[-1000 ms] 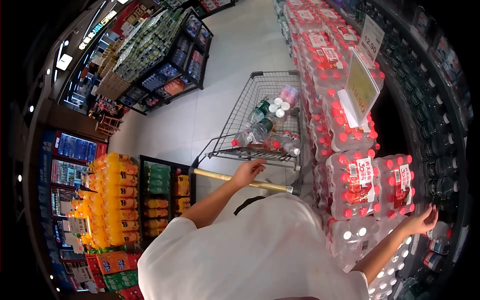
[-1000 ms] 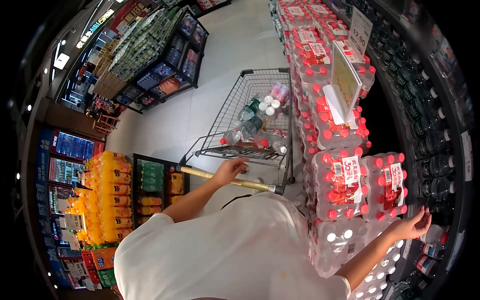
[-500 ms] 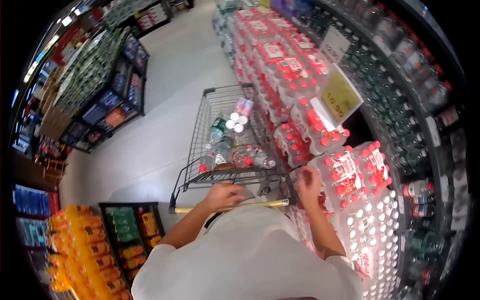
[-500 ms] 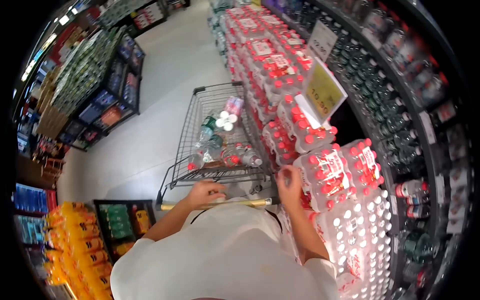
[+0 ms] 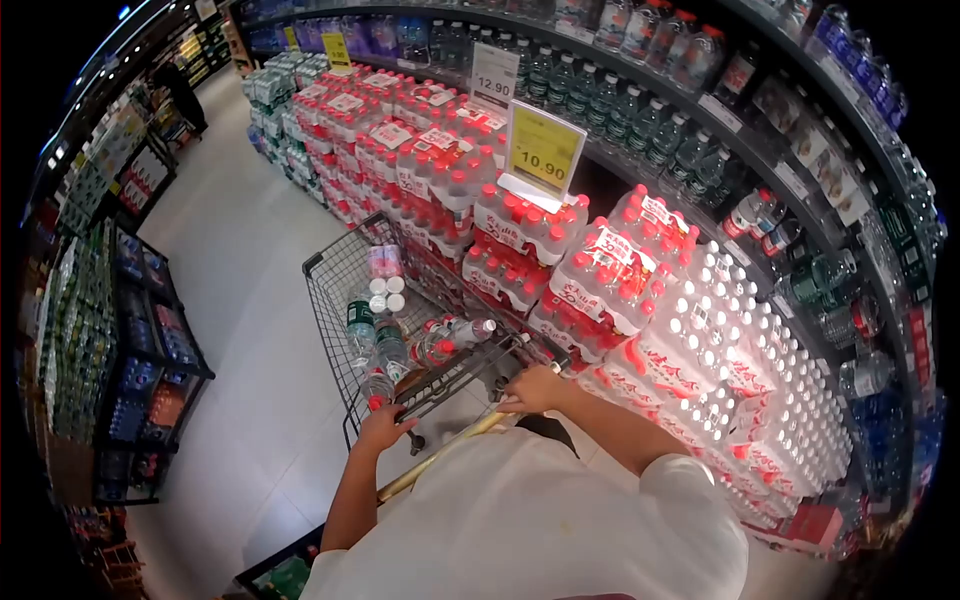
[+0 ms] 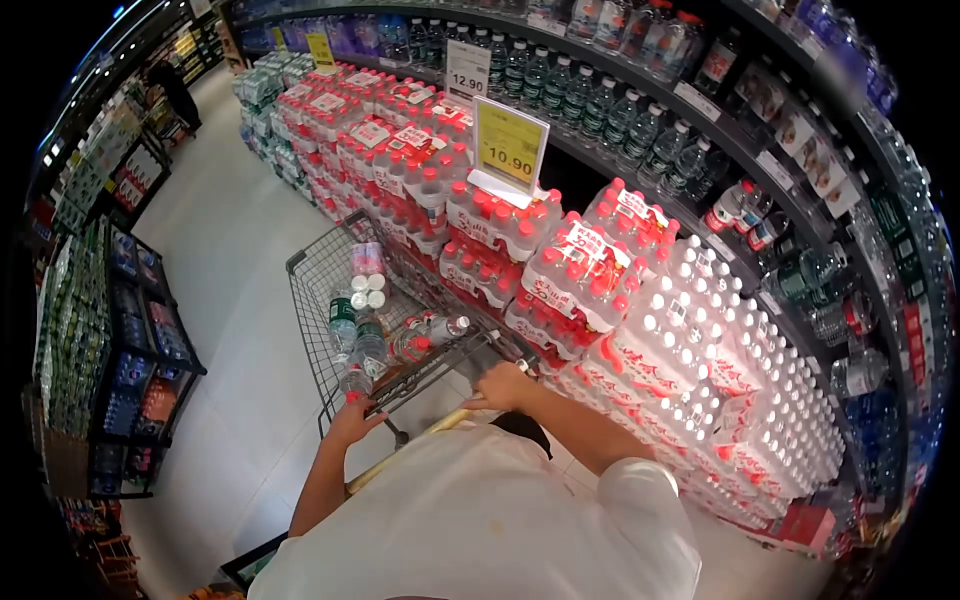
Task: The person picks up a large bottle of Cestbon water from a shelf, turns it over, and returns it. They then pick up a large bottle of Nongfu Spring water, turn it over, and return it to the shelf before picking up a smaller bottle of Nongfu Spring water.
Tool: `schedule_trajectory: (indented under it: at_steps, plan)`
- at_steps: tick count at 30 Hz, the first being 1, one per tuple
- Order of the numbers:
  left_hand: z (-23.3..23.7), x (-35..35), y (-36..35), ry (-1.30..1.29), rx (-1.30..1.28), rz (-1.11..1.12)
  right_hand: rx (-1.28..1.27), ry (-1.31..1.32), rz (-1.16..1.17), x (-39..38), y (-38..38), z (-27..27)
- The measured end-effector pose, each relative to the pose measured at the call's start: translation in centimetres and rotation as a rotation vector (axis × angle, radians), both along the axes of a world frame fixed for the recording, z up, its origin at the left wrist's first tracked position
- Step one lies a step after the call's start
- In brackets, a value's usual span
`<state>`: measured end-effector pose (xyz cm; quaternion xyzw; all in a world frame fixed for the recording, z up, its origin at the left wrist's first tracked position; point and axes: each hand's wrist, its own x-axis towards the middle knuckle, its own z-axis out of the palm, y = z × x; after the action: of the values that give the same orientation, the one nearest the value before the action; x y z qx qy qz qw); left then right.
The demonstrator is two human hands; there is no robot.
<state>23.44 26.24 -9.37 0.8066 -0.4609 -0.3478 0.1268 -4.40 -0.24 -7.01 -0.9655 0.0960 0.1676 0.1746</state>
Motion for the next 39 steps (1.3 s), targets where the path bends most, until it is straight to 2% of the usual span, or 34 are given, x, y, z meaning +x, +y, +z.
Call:
schedule_trajectory:
  at_steps: [1,2,5,7,8,11,14,17,23,24,27,29,31,33,35,39]
  plan:
    - [0.4,0.6,-0.4,0.042,0.084,-0.017,-0.005,-0.053,0.030,-0.1,0.6,-0.2]
    - [-3.6,1.7,0.2,0.014,-0.019,-0.106,-0.014,-0.107,0.062,-0.3,1.0,-0.5]
    - [-7.9,3.2,1.0,0.409,-0.080,-0.062,-0.023,-0.174,0.073,-0.8,2.4,-0.6]
    - [-5.8,2.7,1.2,0.368,-0.020,-0.127,-0.040,-0.129,0.056,-0.7,3.6,-0.8]
    - [-5.3,2.4,1.6,0.362,-0.013,-0.126,-0.064,-0.048,-0.026,-0.6,4.5,-0.8]
    - [-7.1,2.4,3.2,0.397,-0.028,-0.122,-0.076,-0.003,-0.071,-1.0,6.1,-0.5]
    - [-7.5,1.9,4.4,0.372,-0.045,-0.133,-0.058,-0.033,-0.099,-1.7,7.5,-0.2]
    - [-6.7,0.6,5.8,0.386,0.047,-0.064,-0.055,-0.115,-0.097,-3.0,9.1,-1.1]
    - [-5.4,-2.4,8.3,0.338,-0.038,-0.086,-0.053,-0.237,-0.086,-6.3,12.0,-1.3]
    - [-6.4,-2.7,9.0,0.342,-0.072,-0.073,-0.062,-0.317,-0.074,-7.1,12.3,-1.7]
    - [-5.9,-5.2,10.1,0.119,-0.162,-0.138,-0.035,-0.419,-0.041,-9.5,12.7,-1.3]
    - [-4.2,-7.7,10.4,-0.062,-0.076,-0.123,-0.032,-0.437,-0.034,-11.1,13.0,-1.2]
    - [-2.9,-10.5,10.4,-0.122,-0.054,-0.111,-0.043,-0.465,-0.009,-12.8,13.2,-1.2]
    - [-3.6,-12.6,10.8,-0.131,-0.054,-0.101,-0.053,-0.470,0.001,-15.1,12.8,-1.3]
    - [-4.6,-14.9,11.2,-0.190,-0.161,-0.139,-0.061,-0.477,0.013,-17.0,12.7,-1.5]
    - [-4.0,-20.0,11.1,-0.317,-0.126,-0.185,-0.150,-0.453,0.011,-20.9,12.8,-0.8]
